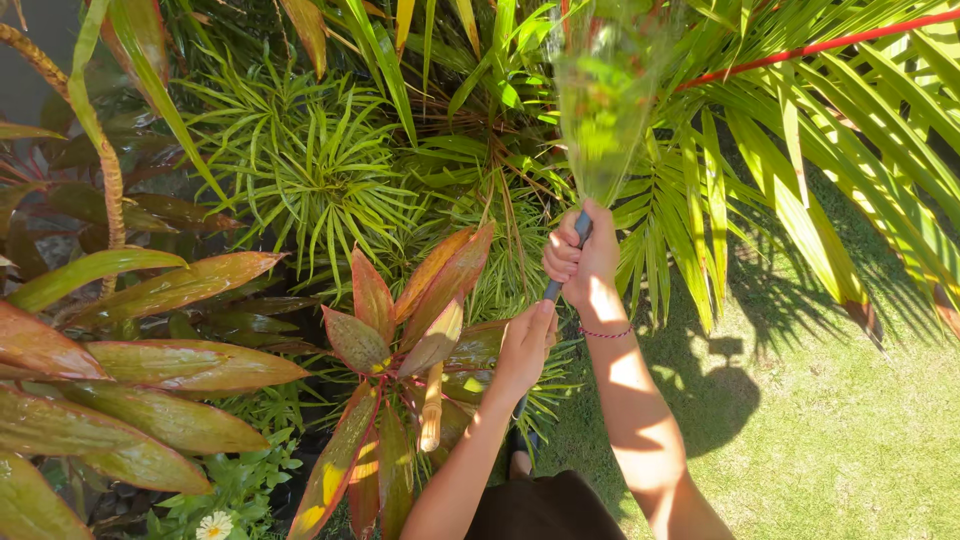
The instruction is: The person uses a garden hose to water various plants and the surrounding grass in a garden area. They move along the garden bed, directing the water stream at different plants and the ground beneath them.
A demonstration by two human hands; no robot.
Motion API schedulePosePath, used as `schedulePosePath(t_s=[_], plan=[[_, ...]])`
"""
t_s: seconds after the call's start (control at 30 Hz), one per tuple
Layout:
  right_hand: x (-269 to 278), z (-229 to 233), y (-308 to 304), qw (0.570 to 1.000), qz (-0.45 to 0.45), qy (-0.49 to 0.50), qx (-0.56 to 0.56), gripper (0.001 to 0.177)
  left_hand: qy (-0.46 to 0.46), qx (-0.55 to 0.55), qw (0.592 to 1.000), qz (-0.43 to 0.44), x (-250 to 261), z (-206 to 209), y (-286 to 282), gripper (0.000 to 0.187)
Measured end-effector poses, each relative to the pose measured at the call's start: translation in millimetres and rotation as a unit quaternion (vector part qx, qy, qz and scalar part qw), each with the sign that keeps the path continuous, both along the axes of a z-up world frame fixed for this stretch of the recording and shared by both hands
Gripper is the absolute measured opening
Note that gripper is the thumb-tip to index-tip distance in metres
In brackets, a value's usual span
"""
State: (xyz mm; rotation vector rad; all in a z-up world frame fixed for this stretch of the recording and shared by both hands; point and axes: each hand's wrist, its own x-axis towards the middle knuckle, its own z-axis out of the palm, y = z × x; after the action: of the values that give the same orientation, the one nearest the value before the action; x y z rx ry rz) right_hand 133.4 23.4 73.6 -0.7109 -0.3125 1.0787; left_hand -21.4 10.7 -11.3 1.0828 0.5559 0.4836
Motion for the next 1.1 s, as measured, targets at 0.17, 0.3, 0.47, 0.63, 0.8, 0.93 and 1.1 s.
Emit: schedulePosePath(t_s=[0.17, 0.3, 0.47, 0.63, 0.8, 0.93, 1.1], plan=[[1.2, -49.1, 14.1, 0.997, 0.003, 0.041, -0.058, 0.052, 0.016, -0.053, 0.998, 0.016, -3.9, -34.7, -2.0, 0.044], [2.1, -89.0, 19.0, 0.982, 0.001, 0.088, -0.165, 0.050, 0.040, -0.122, 0.991, 0.024, -9.2, -60.9, -7.5, 0.038], [6.2, -136.5, 21.4, 0.969, 0.044, 0.160, -0.181, 0.048, 0.083, -0.100, 0.991, 0.013, -20.5, -80.6, -11.9, 0.038], [9.5, -160.9, 19.7, 0.960, 0.098, 0.211, -0.156, 0.049, 0.086, -0.138, 0.987, 0.007, -24.3, -84.6, -15.7, 0.034], [6.9, -139.5, 23.6, 0.966, 0.065, 0.176, -0.179, 0.050, 0.088, -0.131, 0.987, 0.012, -20.5, -76.3, -12.9, 0.036], [5.4, -114.2, 19.5, 0.978, 0.043, 0.119, -0.165, 0.051, 0.050, -0.126, 0.991, 0.001, -22.8, -69.2, -12.5, 0.037], [4.0, -125.2, 18.2, 0.967, 0.034, 0.155, -0.202, 0.052, 0.036, -0.137, 0.990, -0.009, -25.3, -72.7, -13.2, 0.040]])
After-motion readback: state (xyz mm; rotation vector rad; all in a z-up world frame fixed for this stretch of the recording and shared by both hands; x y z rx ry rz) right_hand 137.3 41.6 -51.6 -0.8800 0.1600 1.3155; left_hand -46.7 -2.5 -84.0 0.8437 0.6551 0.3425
